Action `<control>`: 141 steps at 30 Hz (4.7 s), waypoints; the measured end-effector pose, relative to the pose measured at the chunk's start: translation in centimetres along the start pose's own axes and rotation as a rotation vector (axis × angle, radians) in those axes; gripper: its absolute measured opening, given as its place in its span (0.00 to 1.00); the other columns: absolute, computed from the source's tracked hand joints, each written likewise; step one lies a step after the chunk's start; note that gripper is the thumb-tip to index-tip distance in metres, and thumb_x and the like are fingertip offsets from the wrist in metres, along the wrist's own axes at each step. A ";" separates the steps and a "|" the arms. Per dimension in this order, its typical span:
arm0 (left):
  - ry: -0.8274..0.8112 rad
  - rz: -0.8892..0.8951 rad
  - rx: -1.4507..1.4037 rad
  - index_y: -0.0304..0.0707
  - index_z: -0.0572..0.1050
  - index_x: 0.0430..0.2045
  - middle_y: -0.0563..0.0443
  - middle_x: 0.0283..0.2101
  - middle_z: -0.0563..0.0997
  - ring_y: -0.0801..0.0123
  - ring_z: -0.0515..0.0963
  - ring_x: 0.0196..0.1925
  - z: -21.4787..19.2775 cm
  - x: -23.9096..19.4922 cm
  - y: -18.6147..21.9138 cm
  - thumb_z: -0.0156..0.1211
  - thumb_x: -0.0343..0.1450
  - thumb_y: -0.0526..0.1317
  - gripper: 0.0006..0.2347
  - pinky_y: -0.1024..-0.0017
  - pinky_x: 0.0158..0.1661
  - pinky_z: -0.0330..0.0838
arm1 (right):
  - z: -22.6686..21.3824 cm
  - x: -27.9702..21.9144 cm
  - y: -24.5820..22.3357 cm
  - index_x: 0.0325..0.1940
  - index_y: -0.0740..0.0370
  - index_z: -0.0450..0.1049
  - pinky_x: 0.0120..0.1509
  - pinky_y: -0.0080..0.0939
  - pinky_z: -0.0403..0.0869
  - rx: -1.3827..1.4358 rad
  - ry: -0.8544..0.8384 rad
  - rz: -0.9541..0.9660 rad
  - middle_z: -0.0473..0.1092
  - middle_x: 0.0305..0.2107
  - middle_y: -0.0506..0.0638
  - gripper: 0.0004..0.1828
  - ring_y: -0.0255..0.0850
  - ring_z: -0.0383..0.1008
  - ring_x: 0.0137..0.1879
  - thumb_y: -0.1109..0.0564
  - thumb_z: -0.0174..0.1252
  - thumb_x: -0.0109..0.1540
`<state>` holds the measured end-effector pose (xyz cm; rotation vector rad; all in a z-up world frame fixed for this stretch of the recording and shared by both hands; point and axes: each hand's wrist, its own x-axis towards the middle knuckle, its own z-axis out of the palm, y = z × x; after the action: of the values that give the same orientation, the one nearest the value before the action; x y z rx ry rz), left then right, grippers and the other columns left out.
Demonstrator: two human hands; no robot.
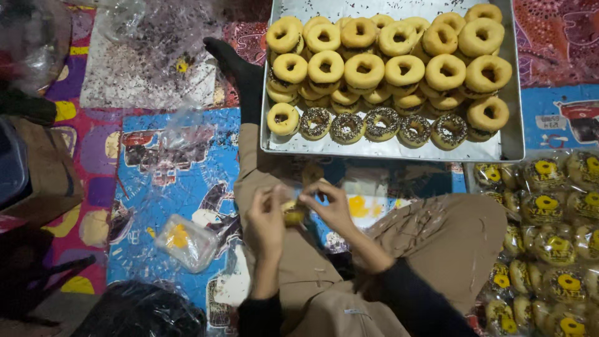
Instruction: The person sits on the floor and repeatedly picks donuts from a metal tray, places them into clear plastic bags, and sets the sealed bags into a nearby crate. The person handles both plain and chocolate-sprinkled donuts.
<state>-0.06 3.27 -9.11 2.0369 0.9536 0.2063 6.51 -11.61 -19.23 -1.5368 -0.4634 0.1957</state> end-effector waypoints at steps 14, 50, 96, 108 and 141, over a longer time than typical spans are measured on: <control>0.066 0.291 -0.083 0.30 0.75 0.30 0.40 0.34 0.83 0.58 0.85 0.36 10.5 4.9 -7.8 0.64 0.72 0.38 0.08 0.63 0.36 0.78 | -12.2 -0.1 15.3 0.33 0.60 0.78 0.45 0.58 0.72 -1.293 -0.111 -0.046 0.75 0.36 0.59 0.23 0.58 0.76 0.45 0.51 0.71 0.37; -0.162 -0.557 -2.324 0.39 0.71 0.44 0.32 0.57 0.72 0.38 0.72 0.63 2.9 10.5 -4.5 0.65 0.69 0.50 0.18 0.37 0.58 0.67 | -0.4 22.9 -7.4 0.55 0.50 0.73 0.35 0.49 0.77 -1.226 -0.588 -0.597 0.73 0.53 0.45 0.27 0.51 0.73 0.52 0.53 0.65 0.52; -0.161 1.316 -0.188 0.26 0.78 0.27 0.47 0.31 0.82 0.60 0.83 0.32 -4.0 -6.0 13.3 0.73 0.65 0.27 0.06 0.66 0.30 0.75 | -11.7 -1.7 -15.9 0.49 0.44 0.81 0.50 0.42 0.67 -0.555 -0.030 -0.751 0.71 0.33 0.39 0.15 0.43 0.65 0.43 0.49 0.71 0.58; -0.179 0.156 -0.319 0.29 0.74 0.36 0.46 0.24 0.79 0.69 0.75 0.27 0.3 0.2 3.5 0.58 0.77 0.38 0.08 0.72 0.29 0.68 | -11.2 0.6 -5.6 0.59 0.57 0.76 0.59 0.42 0.76 -0.550 -0.594 0.367 0.79 0.49 0.54 0.26 0.44 0.82 0.51 0.37 0.60 0.66; -0.564 0.571 1.195 0.34 0.85 0.42 0.29 0.45 0.86 0.47 0.85 0.48 18.7 15.4 -11.4 0.61 0.61 0.70 0.35 0.60 0.51 0.77 | -45.8 -16.4 -2.5 0.64 0.59 0.71 0.62 0.58 0.69 -1.269 0.625 0.465 0.72 0.55 0.64 0.41 0.60 0.71 0.61 0.37 0.73 0.53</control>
<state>12.99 6.00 -32.35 3.1379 0.0282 -0.7956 10.01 -60.20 -18.10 -2.7936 0.3991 -0.3001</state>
